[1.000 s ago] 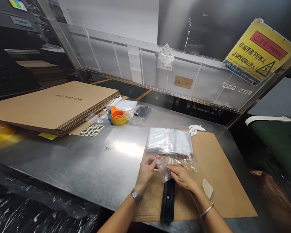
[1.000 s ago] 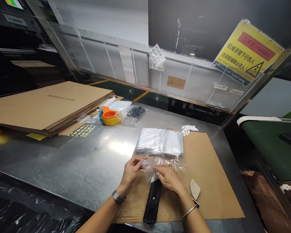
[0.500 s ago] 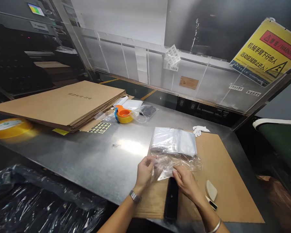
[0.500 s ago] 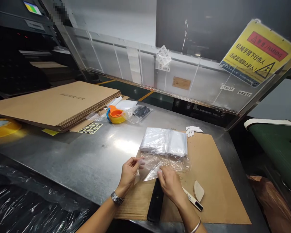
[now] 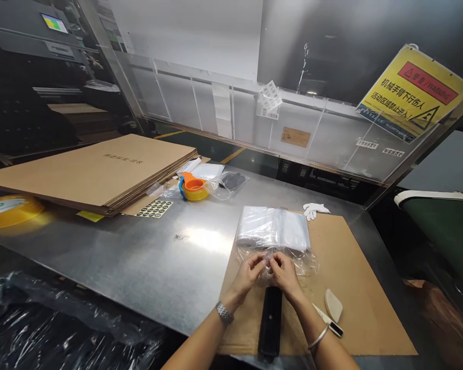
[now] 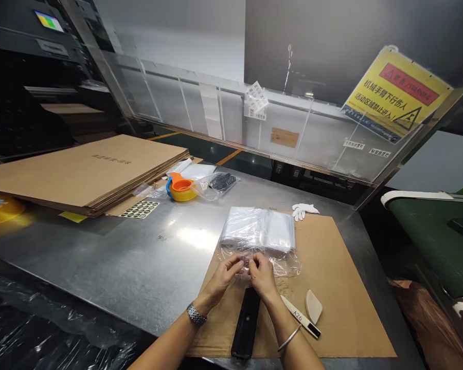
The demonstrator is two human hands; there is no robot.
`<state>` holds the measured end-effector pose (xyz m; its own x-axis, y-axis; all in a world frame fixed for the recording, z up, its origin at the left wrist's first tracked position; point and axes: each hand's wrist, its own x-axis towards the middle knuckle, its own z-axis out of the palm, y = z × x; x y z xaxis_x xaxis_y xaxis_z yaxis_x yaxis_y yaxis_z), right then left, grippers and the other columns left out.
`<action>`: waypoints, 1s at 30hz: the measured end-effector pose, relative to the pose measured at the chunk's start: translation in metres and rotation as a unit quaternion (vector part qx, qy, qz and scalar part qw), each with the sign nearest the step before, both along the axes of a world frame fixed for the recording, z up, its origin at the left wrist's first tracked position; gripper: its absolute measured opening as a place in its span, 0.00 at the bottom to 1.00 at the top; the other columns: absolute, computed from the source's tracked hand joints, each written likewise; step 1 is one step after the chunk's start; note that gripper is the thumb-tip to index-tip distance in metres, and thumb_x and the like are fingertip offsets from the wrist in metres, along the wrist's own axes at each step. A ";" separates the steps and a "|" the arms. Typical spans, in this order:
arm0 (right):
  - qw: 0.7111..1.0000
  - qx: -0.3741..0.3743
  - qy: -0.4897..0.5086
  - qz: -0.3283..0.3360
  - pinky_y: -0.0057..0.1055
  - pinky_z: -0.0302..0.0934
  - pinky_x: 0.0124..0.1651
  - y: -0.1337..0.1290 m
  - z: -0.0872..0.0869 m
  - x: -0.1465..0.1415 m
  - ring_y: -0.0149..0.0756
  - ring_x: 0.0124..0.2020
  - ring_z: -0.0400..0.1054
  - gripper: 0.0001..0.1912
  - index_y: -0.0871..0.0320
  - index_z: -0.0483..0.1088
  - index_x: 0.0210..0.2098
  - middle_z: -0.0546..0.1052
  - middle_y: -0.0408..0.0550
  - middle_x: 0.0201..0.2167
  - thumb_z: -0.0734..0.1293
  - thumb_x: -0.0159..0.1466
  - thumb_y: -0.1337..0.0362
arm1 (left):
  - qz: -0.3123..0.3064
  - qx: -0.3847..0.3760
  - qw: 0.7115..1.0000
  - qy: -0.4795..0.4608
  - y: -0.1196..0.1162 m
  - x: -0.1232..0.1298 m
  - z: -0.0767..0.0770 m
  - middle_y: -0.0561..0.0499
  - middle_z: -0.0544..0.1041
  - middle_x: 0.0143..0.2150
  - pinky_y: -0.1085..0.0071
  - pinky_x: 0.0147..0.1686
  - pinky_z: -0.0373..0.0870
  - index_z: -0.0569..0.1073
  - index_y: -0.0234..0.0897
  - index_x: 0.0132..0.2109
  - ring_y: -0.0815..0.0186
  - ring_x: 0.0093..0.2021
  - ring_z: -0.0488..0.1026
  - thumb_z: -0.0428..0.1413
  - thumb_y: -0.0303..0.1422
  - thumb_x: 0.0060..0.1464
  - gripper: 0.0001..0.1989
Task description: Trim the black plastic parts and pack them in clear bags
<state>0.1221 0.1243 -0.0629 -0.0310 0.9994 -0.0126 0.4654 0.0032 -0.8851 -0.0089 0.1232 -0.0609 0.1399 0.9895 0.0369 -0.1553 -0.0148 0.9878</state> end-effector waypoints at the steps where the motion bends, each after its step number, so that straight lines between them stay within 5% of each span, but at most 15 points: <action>1: 1.000 -0.003 0.007 -0.010 0.28 0.64 0.30 0.002 0.000 0.003 0.26 0.26 0.66 0.12 0.62 0.67 0.36 0.71 0.41 0.29 0.61 0.64 0.58 | -0.012 0.009 1.000 0.017 -0.001 0.000 0.000 0.47 0.77 0.32 0.68 0.33 0.68 0.77 0.35 0.38 0.62 0.32 0.72 0.58 0.37 0.46 0.13; 7: 0.995 0.011 0.075 -0.061 0.27 0.62 0.27 -0.005 0.019 0.016 0.30 0.27 0.68 0.16 0.60 0.65 0.28 0.71 0.43 0.26 0.60 0.63 0.54 | 0.060 0.047 0.989 0.125 0.003 0.001 -0.005 0.48 0.72 0.32 0.67 0.39 0.63 0.77 0.41 0.32 0.60 0.38 0.68 0.57 0.33 0.47 0.05; 15: 0.987 0.024 0.128 -0.097 0.28 0.60 0.30 -0.049 0.054 0.044 0.33 0.28 0.65 0.17 0.58 0.65 0.29 0.72 0.46 0.27 0.60 0.60 0.49 | 0.078 -0.008 0.984 0.158 0.026 0.017 -0.014 0.54 0.72 0.26 0.71 0.27 0.64 0.70 0.33 0.34 0.70 0.23 0.68 0.50 0.34 0.56 0.09; 19: 0.988 -0.020 0.144 -0.053 0.28 0.59 0.29 -0.071 0.052 0.049 0.32 0.26 0.64 0.15 0.58 0.65 0.27 0.71 0.45 0.26 0.64 0.58 0.52 | 0.102 0.020 0.978 0.181 0.011 0.001 -0.006 0.53 0.70 0.21 0.71 0.28 0.61 0.73 0.37 0.34 0.64 0.25 0.69 0.54 0.31 0.49 0.05; 24: 0.983 -0.071 0.172 -0.010 0.24 0.51 0.23 -0.086 0.047 0.039 0.26 0.20 0.56 0.13 0.58 0.63 0.27 0.64 0.38 0.20 0.65 0.57 0.54 | 0.125 0.030 0.970 0.206 -0.019 -0.018 0.011 0.53 0.70 0.20 0.70 0.29 0.61 0.71 0.38 0.49 0.61 0.25 0.69 0.53 0.33 0.49 0.19; 27: 0.977 -0.100 0.184 0.028 0.23 0.46 0.22 -0.092 0.053 0.031 0.24 0.19 0.52 0.15 0.59 0.65 0.27 0.62 0.38 0.19 0.64 0.58 0.53 | 0.035 0.067 0.982 0.174 -0.037 -0.019 0.025 0.45 0.76 0.40 0.68 0.38 0.65 0.68 0.40 0.55 0.58 0.39 0.72 0.54 0.36 0.50 0.23; 30: 0.970 -0.121 0.198 0.070 0.24 0.45 0.23 -0.097 0.064 0.026 0.24 0.20 0.51 0.16 0.60 0.65 0.26 0.60 0.38 0.19 0.64 0.58 0.52 | -0.184 0.112 0.975 0.057 -0.048 -0.017 0.037 0.43 0.67 0.56 0.63 0.53 0.57 0.62 0.42 0.59 0.55 0.56 0.62 0.57 0.37 0.47 0.31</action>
